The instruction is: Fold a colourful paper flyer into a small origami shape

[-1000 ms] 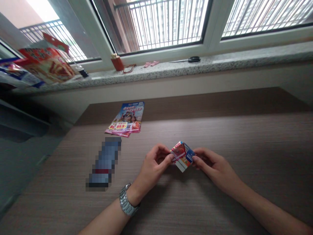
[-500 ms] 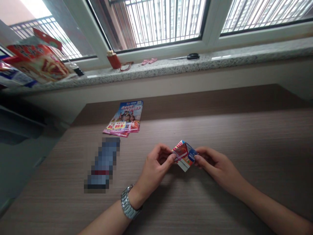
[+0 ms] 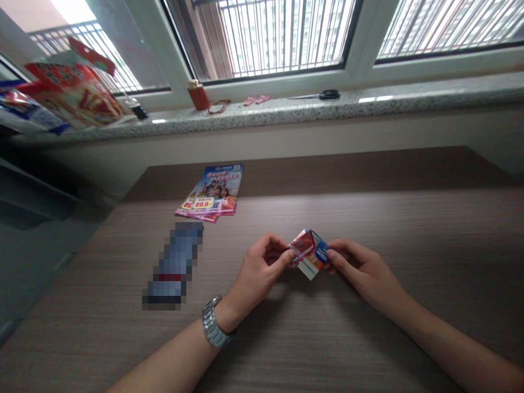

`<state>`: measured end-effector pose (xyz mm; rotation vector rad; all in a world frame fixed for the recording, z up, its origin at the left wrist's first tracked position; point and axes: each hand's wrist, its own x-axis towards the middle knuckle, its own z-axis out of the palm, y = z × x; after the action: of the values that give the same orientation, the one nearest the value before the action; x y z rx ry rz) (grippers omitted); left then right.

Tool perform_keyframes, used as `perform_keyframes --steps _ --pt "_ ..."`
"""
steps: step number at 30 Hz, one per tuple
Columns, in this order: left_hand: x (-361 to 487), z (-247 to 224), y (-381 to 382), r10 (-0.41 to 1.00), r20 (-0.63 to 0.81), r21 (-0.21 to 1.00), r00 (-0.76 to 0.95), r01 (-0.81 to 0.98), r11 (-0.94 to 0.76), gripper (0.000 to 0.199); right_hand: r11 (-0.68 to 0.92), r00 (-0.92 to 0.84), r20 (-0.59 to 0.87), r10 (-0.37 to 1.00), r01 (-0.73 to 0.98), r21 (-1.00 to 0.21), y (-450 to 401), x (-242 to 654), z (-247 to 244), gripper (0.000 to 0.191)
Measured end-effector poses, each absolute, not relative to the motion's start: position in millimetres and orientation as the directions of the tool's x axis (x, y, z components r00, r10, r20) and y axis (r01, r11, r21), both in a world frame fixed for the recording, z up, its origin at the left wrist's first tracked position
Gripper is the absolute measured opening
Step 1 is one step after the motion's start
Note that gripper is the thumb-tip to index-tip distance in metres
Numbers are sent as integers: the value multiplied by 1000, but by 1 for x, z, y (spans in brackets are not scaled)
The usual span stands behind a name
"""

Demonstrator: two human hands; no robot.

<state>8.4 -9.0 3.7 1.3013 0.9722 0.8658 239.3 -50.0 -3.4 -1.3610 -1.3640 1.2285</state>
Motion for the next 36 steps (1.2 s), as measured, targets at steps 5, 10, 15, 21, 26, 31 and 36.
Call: perform_keyframes --steps 5,10,15,21,26,31,36 --pt "6 3 -6 920 -100 995 378 37 93 29 -70 -46 -77 996 147 -987 -47 238 -2 27" --pt "7 6 -5 924 -104 995 368 32 99 30 -76 -33 -81 996 118 -990 -46 236 -2 26" --pt "8 8 -5 922 -71 997 381 2 76 28 -66 -28 -69 997 89 -994 -44 235 -5 27" --pt "7 5 -5 910 -55 998 412 16 53 25 -61 -43 -64 997 88 -994 -42 235 -4 33" --pt "8 5 -7 915 -31 998 403 61 7 24 -63 -28 -67 997 114 -992 -42 235 -5 37" --pt "9 8 -9 911 -31 990 411 135 -27 21 -88 -23 -91 996 120 -989 -42 236 -7 38" --pt "9 7 -10 927 9 980 374 183 -84 19 -57 -23 -61 998 143 -988 -41 237 -8 34"
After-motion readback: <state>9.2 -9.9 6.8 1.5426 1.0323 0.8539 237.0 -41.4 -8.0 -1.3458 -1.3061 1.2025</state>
